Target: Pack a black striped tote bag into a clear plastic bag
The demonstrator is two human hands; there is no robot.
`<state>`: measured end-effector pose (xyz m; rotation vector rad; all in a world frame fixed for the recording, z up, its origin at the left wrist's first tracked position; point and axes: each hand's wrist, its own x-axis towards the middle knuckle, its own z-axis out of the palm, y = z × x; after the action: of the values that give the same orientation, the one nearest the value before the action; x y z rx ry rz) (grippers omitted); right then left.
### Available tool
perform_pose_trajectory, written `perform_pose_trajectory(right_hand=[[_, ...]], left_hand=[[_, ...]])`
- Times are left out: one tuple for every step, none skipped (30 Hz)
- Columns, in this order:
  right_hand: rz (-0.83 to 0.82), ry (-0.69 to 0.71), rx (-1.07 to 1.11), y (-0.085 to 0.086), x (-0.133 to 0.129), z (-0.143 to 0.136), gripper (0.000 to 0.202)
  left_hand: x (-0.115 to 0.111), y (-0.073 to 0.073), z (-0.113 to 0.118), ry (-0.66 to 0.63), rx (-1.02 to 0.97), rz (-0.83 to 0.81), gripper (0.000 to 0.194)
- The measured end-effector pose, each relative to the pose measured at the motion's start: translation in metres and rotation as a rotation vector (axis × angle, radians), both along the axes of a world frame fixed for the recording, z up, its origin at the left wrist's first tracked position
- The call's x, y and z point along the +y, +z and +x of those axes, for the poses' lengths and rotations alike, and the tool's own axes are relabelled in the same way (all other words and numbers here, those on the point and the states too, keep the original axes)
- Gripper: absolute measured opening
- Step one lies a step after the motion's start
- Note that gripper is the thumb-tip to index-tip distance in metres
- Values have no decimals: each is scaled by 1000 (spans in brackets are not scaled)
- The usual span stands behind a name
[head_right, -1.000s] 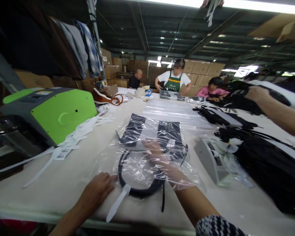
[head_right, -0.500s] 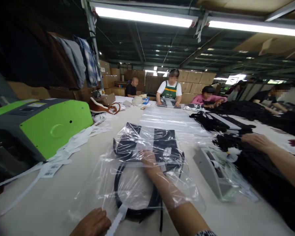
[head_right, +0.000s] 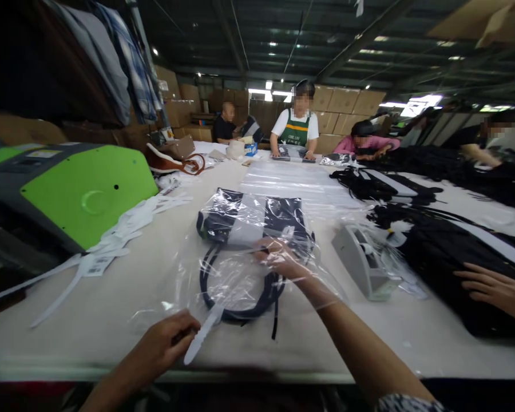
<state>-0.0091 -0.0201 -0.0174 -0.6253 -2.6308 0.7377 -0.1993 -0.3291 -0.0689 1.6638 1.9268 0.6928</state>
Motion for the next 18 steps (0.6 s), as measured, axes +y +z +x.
perform_pose_trajectory(right_hand=[[-33, 41, -18, 2, -8, 10, 33], [-62, 87, -39, 2, -18, 17, 30], [-87, 134, -55, 1, -30, 23, 28], [-109, 186, -68, -2, -43, 28, 29], [-126, 233, -80, -6, -57, 30, 32], [-135, 261, -93, -11, -72, 30, 39], [-137, 273, -112, -16, -87, 28, 47], [-137, 275, -135, -21, -101, 24, 57], [-139, 270, -155, -26, -114, 18, 64], [-142, 259, -164, -31, -126, 11, 67], [-147, 249, -154, -34, -135, 3, 65], [-150, 252, -129, -37, -142, -5, 60], [-150, 255, -95, -39, -146, -12, 52], [-147, 257, -61, -39, -148, -19, 43], [-144, 262, -47, -38, -148, -24, 34], [-149, 263, -57, -36, -145, -28, 27], [-166, 257, -81, -31, -141, -30, 22], [-195, 238, -104, -26, -135, -32, 21]], left_hand=[[2, 3, 1, 5, -31, -4, 20], [5, 5, 3, 9, -52, 7, 22], [8, 6, 5, 12, -65, 26, 24], [12, 7, 7, 16, -74, 48, 25], [15, 7, 9, 25, -83, 67, 27], [19, 6, 11, 36, -95, 84, 28], [22, 5, 13, 48, -110, 103, 29], [26, 4, 14, 55, -128, 123, 30], [28, 3, 15, 57, -148, 140, 31], [31, 2, 15, 55, -167, 152, 31], [33, 0, 15, 48, -182, 155, 31], [34, -2, 14, 49, -194, 152, 32], [35, -4, 12, 65, -202, 140, 32], [36, -6, 11, 94, -205, 135, 32], [36, -7, 10, 134, -206, 137, 31], [36, -8, 10, 177, -207, 143, 30], [36, -9, 10, 221, -217, 138, 29], [35, -9, 10, 260, -234, 121, 29]])
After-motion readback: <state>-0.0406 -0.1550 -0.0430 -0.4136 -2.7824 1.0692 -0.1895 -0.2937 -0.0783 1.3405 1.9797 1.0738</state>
